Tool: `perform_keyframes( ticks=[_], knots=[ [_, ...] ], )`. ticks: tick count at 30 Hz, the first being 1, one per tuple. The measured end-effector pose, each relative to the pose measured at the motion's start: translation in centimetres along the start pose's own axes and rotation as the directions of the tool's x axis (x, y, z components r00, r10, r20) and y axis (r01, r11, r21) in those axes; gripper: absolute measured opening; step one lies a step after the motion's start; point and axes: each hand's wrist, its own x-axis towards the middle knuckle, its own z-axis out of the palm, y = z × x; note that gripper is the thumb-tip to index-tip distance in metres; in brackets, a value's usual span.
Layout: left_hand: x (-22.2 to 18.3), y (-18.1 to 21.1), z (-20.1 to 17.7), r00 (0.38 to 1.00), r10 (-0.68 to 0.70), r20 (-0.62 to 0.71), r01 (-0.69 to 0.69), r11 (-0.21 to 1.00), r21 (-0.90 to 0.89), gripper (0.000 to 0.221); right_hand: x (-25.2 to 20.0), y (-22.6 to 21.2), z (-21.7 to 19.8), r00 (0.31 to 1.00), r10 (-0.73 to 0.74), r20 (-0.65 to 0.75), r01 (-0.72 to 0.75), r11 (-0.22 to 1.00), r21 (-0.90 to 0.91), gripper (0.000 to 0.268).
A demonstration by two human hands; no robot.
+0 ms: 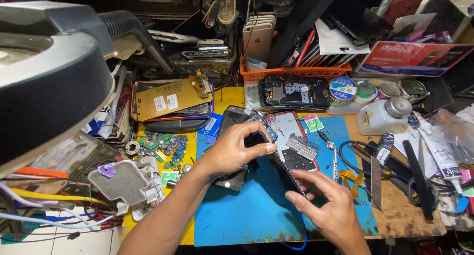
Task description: Reassembling the internal components of a smartphone, specifically connecting ribbon cables and seating the motherboard into the chassis.
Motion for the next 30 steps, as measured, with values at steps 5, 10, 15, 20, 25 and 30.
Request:
perform_keyframes(
  ticks=[5, 10, 15, 20, 25, 30],
  knots=[
    [-0.1, 0.4, 0.2, 1.0, 0.006, -0.022, -0.006, 1.0, 0.024, 0.028, 3.5, -2.5, 0.5, 0.997, -0.066, 0.031, 0.064, 0.995, 0.07, 0.04],
    [-0.2, 1.1, 0.2, 0.995, 0.101, -0.025, -0.101, 0.995, -0.016, 0.044, 6.0, -3.8, 1.5, 0.992, -0.087, 0.086, 0.074, 0.986, 0.151, 0.025],
    [0.0, 0.9, 0.1, 0.998, 0.033, -0.046, -0.041, 0.982, -0.184, 0.047, 6.8, -2.4, 2.2, 0.998, -0.063, -0.02, 0.066, 0.966, 0.251, 0.019],
    [0.2, -0.5, 0.1, 0.991, -0.027, -0.132, -0.009, 0.964, -0.265, 0.045, 7.5, -1.0, 2.5, 0.997, -0.023, -0.07, 0.05, 0.912, 0.407, 0.015],
    [0.5, -0.8, 1.0, 0.961, -0.139, -0.239, 0.019, 0.895, -0.445, 0.051, 8.1, -1.2, 2.1, 0.987, 0.023, -0.16, 0.075, 0.813, 0.578, 0.013],
    [0.2, 1.1, 2.3, 0.952, -0.279, -0.127, 0.098, 0.669, -0.736, 0.03, 8.4, -3.9, 2.2, 0.979, 0.078, -0.191, 0.082, 0.702, 0.707, 0.012]
  ],
)
